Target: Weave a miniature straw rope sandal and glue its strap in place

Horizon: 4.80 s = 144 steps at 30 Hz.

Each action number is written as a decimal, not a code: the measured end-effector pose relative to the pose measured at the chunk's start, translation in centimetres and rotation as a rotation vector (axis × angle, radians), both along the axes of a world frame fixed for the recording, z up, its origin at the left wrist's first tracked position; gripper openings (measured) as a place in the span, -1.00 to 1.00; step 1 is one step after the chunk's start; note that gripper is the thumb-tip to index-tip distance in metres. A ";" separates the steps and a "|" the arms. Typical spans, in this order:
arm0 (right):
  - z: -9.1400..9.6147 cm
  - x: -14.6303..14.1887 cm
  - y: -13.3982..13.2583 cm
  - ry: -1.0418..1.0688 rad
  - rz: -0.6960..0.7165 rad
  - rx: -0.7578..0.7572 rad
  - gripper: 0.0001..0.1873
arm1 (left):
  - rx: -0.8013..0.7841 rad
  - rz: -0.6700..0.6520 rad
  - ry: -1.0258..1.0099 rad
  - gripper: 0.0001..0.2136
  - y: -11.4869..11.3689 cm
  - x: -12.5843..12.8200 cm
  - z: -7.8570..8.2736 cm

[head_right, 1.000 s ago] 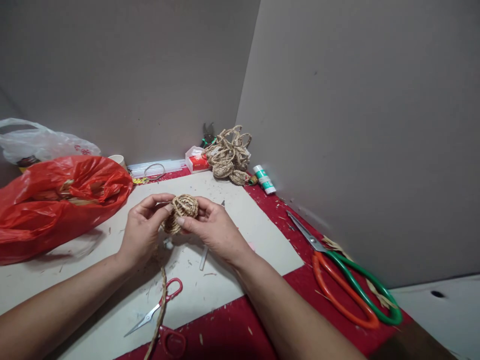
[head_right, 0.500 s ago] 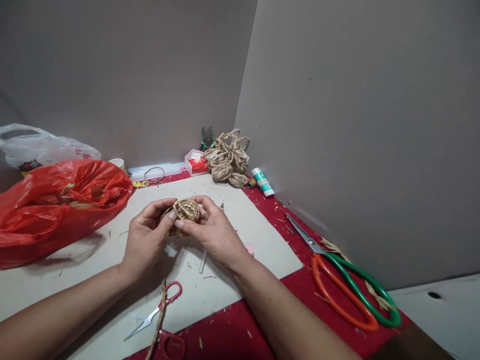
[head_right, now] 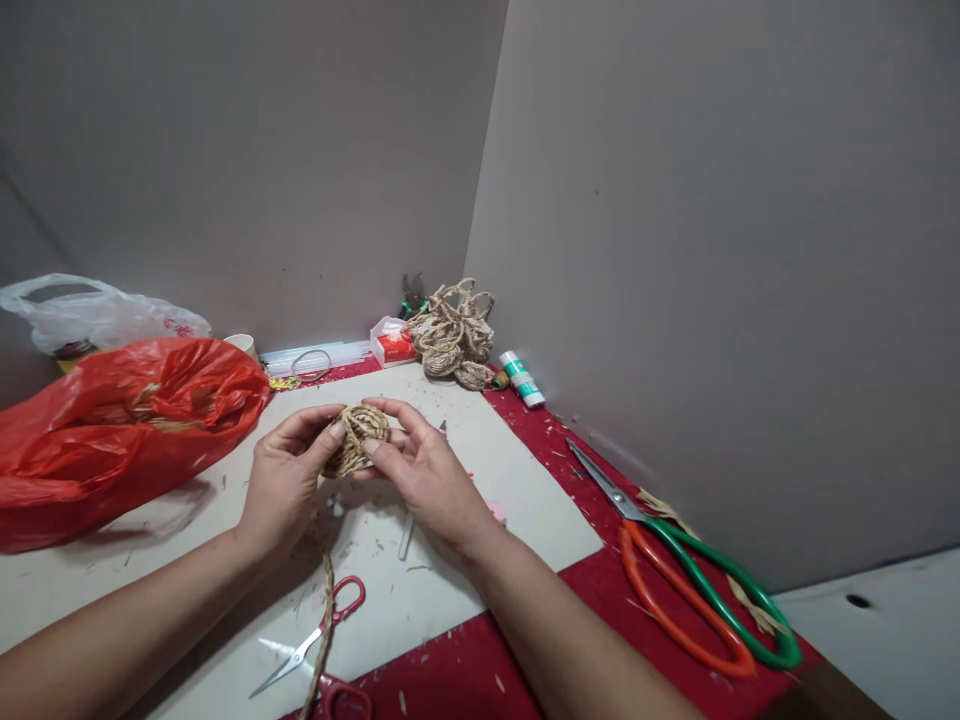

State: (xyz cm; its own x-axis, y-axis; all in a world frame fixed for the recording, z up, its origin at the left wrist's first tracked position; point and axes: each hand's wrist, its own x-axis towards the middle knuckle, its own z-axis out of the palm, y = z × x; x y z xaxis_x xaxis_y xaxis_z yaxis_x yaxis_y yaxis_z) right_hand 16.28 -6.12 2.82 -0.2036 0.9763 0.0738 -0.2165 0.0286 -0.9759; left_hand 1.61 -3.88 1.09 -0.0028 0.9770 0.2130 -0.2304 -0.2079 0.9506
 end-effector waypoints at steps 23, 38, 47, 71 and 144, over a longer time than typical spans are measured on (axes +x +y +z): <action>-1.2 -0.6 0.3 -0.079 -0.156 0.054 -0.66 | 0.009 -0.054 0.071 -0.81 -1.3 0.8 -1.9; -1.8 0.3 0.6 -0.104 -0.098 0.075 -0.68 | -0.046 -0.202 -0.024 -0.79 -1.1 0.6 -1.2; -2.0 0.2 0.5 -0.214 -0.108 0.114 -0.70 | -0.125 -0.204 -0.048 -0.79 -0.6 0.4 -0.6; -2.2 0.0 0.4 -0.273 -0.211 0.173 -0.80 | 0.147 -0.029 0.245 -0.92 -0.9 0.6 -0.7; -0.7 2.3 1.0 -0.252 -0.358 0.348 -0.79 | -0.315 -0.600 -0.111 -0.61 0.6 -0.1 -0.6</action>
State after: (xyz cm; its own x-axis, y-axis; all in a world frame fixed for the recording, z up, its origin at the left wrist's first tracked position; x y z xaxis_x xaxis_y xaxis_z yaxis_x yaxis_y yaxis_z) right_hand 18.63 -5.13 2.12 0.0828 0.9145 0.3960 0.1048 0.3872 -0.9160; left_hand 1.54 -3.23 0.48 0.5530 0.8316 -0.0513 -0.3192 0.2684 0.9089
